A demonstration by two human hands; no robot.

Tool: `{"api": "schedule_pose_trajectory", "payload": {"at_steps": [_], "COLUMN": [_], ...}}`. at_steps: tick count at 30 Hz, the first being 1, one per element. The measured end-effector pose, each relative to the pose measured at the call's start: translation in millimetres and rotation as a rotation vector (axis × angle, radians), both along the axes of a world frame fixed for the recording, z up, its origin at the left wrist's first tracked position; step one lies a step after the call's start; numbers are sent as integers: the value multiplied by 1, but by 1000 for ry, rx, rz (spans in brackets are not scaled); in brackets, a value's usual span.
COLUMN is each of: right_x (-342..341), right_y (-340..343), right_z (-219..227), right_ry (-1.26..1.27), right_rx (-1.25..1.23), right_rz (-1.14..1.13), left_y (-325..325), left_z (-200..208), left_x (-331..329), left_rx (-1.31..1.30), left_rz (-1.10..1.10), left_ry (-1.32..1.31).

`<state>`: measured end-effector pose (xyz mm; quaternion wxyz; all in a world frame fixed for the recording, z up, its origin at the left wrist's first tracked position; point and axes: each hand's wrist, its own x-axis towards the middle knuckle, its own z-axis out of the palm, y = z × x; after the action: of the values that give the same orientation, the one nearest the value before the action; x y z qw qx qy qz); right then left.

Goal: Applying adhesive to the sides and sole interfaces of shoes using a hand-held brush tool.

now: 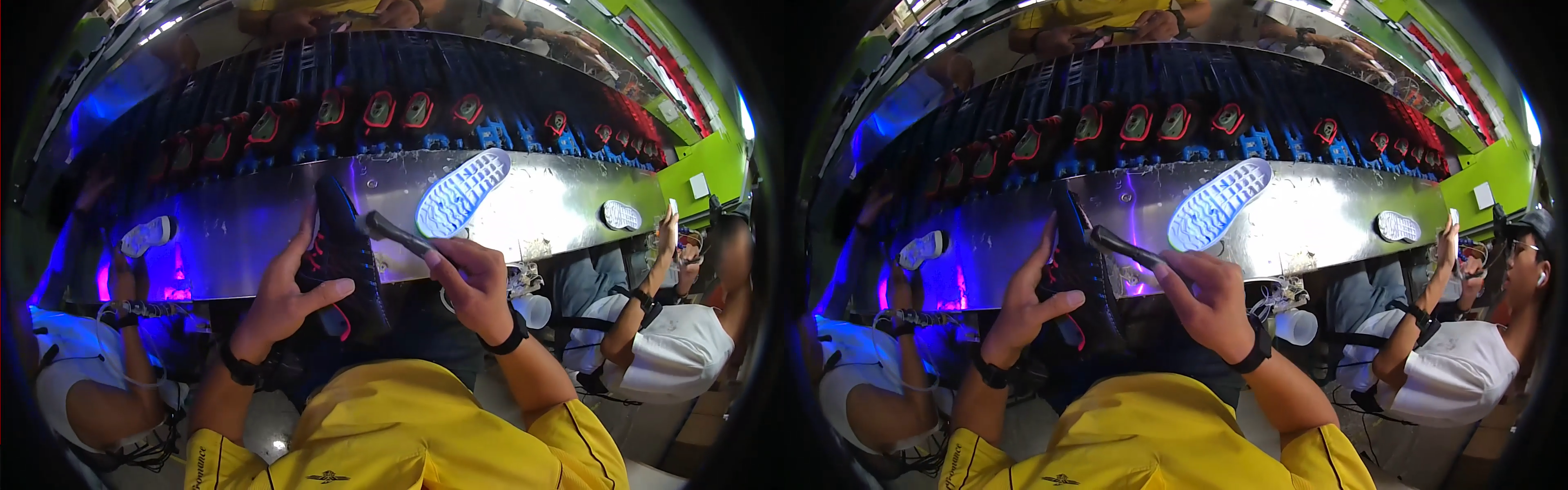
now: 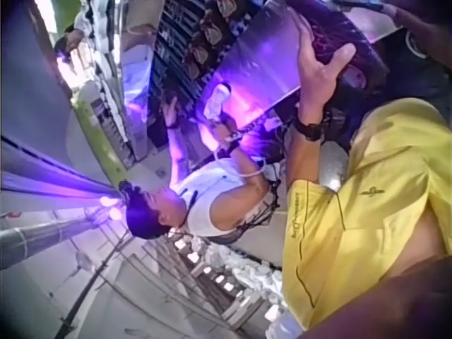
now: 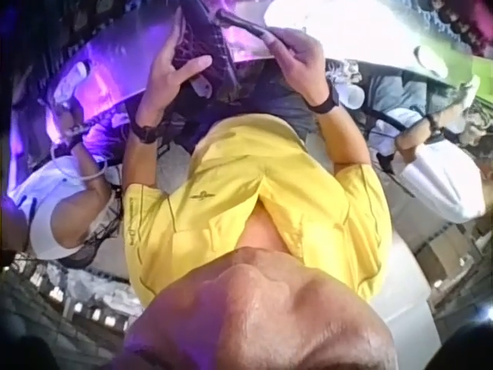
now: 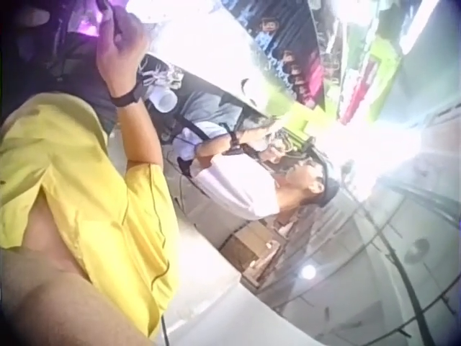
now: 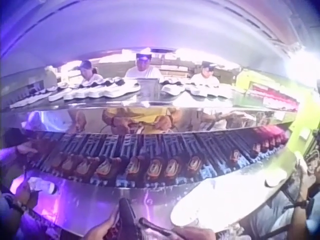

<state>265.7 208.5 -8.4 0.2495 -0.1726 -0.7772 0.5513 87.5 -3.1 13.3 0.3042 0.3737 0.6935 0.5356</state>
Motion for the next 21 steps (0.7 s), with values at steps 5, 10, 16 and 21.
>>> {"api": "schedule_pose_trajectory", "payload": {"at_steps": [5,10,16,21], "right_x": [21,14,30,38], "right_y": [-4,2,11,21], "right_z": [7,17,24,35], "right_ry": [-39,-10,-90,-184], "right_rx": [69,67,0,-118], "right_rz": [31,-26,107,198], "left_y": [-2,4,15,18], "left_z": [8,20,22,26], "left_x": [6,16,8,-6], "left_rx": [-3,-6,79,110], "left_rz": [-5,-16,70,145], "left_ry": [-23,-120,-392,-500]}}
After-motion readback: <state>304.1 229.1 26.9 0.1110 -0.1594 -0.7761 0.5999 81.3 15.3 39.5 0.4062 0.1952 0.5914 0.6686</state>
